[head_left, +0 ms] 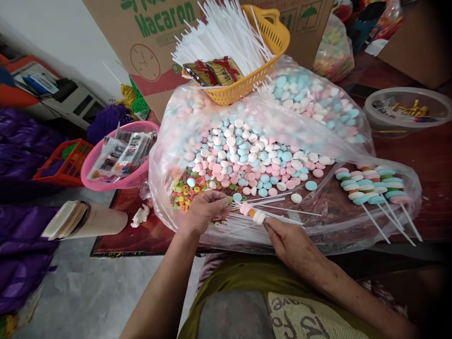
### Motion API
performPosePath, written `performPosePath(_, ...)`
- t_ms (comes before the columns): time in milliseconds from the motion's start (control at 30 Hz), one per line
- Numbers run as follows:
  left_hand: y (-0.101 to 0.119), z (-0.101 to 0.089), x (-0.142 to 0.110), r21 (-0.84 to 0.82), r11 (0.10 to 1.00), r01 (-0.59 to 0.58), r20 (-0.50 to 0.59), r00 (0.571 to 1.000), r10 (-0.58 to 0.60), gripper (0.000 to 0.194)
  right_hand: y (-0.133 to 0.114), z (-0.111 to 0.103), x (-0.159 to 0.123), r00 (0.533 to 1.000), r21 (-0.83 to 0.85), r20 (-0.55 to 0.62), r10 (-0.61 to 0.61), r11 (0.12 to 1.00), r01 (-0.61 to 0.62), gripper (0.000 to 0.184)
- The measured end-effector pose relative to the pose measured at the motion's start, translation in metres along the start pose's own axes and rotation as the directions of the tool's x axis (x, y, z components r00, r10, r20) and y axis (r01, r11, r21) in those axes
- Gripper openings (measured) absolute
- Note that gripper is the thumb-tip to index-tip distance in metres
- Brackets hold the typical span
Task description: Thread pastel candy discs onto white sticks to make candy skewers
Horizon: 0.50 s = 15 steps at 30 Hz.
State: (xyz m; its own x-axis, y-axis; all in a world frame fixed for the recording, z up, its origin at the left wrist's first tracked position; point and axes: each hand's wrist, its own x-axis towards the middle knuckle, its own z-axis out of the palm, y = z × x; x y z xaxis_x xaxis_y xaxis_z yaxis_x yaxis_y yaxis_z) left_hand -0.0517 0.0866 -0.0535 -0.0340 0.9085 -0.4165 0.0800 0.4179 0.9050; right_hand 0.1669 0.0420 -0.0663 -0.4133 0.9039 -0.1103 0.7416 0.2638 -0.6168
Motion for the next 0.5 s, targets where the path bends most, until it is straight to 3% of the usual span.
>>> performPosePath(33, -0.003, -0.003, -0.004, -0.219, 0.973, 0.073, 0.055, 0.997, -0.063, 0.021, -0.002, -0.001, 0.000, 1.000, -0.012, -0.002, -0.020, 1.000, 0.020, 0.027)
performPosePath(100, -0.009, -0.005, -0.009, -0.478, 0.863, 0.161, 0.132, 0.985, -0.110, 0.027, -0.007, -0.003, 0.002, 0.998, -0.052, -0.010, -0.061, 0.997, 0.060, 0.027)
performPosePath(200, -0.016, -0.001, -0.013, -0.595, 0.782, 0.183, 0.146, 0.982, -0.119, 0.028, -0.013, -0.005, 0.004, 0.995, -0.100, -0.024, -0.096, 0.991, 0.093, 0.025)
performPosePath(300, -0.008, -0.002, -0.020, -0.560, 0.821, 0.113, 0.070, 0.994, -0.089, 0.027, -0.012, -0.008, 0.003, 0.991, -0.080, -0.080, -0.103, 0.992, 0.097, 0.025)
performPosePath(400, 0.017, -0.028, -0.040, -0.413, 0.896, -0.164, -0.144, 0.983, 0.114, 0.023, -0.003, -0.007, -0.002, 0.982, -0.039, -0.161, -0.097, 0.995, 0.092, 0.025)
performPosePath(433, 0.027, -0.043, -0.048, -0.331, 0.902, -0.277, -0.238, 0.950, 0.204, 0.021, 0.002, -0.005, -0.004, 0.979, -0.031, -0.180, -0.099, 0.995, 0.095, 0.025)
performPosePath(500, 0.043, -0.079, -0.061, -0.106, 0.891, -0.442, -0.451, 0.820, 0.353, 0.017, 0.011, 0.001, -0.005, 0.972, -0.016, -0.202, -0.117, 0.993, 0.116, 0.023)
